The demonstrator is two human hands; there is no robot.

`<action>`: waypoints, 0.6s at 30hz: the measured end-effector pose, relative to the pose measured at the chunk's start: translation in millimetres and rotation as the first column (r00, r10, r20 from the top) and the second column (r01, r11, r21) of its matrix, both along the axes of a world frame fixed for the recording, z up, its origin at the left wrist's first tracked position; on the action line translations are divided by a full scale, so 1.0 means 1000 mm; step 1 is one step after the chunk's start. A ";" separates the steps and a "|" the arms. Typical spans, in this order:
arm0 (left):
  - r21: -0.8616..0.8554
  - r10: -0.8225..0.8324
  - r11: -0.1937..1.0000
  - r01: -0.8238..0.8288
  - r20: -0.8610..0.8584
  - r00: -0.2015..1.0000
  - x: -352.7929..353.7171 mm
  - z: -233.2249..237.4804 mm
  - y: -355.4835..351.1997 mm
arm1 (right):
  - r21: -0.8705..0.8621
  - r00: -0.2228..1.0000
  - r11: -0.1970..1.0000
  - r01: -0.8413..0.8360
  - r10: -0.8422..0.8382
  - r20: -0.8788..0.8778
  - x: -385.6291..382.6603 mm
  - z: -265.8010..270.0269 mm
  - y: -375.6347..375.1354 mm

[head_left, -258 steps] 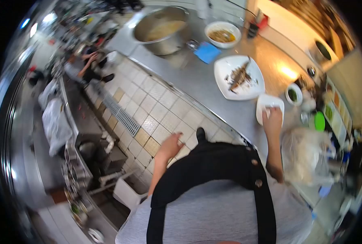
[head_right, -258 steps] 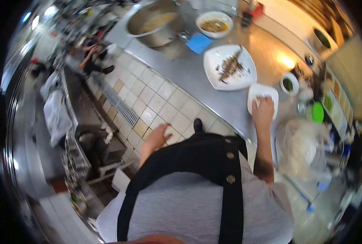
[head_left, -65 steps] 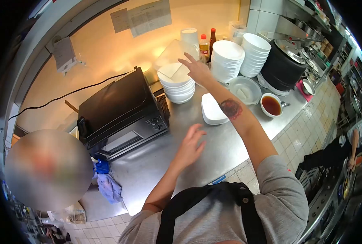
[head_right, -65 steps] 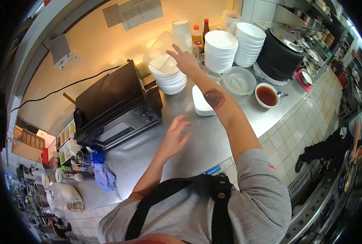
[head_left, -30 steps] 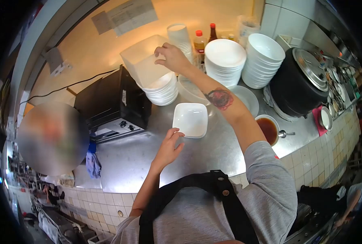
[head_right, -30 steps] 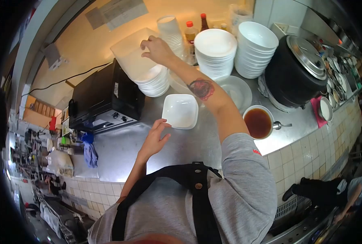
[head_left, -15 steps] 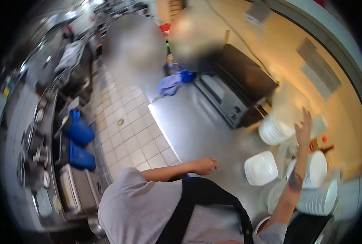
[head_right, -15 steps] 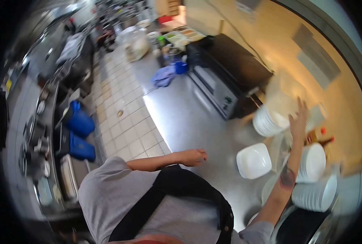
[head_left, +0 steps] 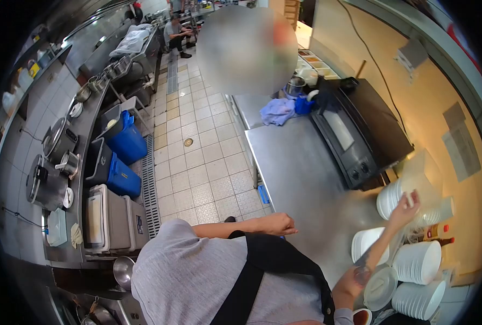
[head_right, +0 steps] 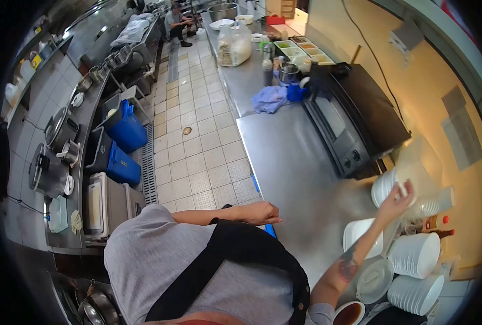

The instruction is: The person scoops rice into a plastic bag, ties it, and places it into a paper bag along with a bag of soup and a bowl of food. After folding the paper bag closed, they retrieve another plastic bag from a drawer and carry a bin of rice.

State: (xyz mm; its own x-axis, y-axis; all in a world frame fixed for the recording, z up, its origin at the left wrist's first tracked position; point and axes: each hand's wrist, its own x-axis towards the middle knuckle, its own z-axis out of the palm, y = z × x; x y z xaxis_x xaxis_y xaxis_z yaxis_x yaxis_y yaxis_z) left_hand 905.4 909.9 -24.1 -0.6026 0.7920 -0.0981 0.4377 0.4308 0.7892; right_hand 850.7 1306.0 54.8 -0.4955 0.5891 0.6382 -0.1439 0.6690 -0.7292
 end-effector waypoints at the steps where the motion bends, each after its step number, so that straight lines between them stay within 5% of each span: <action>1: 0.033 0.036 0.999 -0.036 0.000 0.999 -0.003 -0.006 -0.015 | -0.045 0.997 0.997 -0.065 0.063 -0.037 -0.005 -0.017 -0.036; 4: 0.097 0.109 0.990 -0.107 -0.022 0.994 -0.021 -0.038 -0.075 | -0.310 0.918 0.868 -0.387 0.393 -0.045 -0.031 -0.063 -0.169; 8: 0.148 0.213 0.970 -0.191 -0.156 0.964 -0.056 -0.048 -0.195 | -0.479 0.728 0.673 -0.563 0.678 0.097 -0.067 -0.112 -0.351; 12: -0.057 0.473 0.869 -0.492 -0.196 0.859 -0.078 -0.068 -0.315 | -0.602 0.523 0.499 -0.623 0.838 0.154 -0.101 -0.142 -0.479; 15: -0.208 0.582 0.734 -0.647 -0.299 0.756 -0.091 -0.041 -0.383 | -0.485 0.389 0.445 -0.753 0.895 0.219 -0.139 -0.176 -0.521; 18: 0.029 0.721 0.682 -0.731 -0.196 0.665 -0.107 -0.046 -0.423 | -0.536 0.320 0.422 -0.732 0.906 0.276 -0.168 -0.182 -0.549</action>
State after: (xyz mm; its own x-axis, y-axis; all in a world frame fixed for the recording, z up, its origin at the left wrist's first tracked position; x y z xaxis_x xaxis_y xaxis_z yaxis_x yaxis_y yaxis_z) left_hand 798.6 486.9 -70.5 -0.9946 0.0935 0.0451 0.0983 0.7074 0.7000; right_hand 682.8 756.8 -127.3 -0.9738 -0.2203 0.0568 -0.0966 0.1743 -0.9800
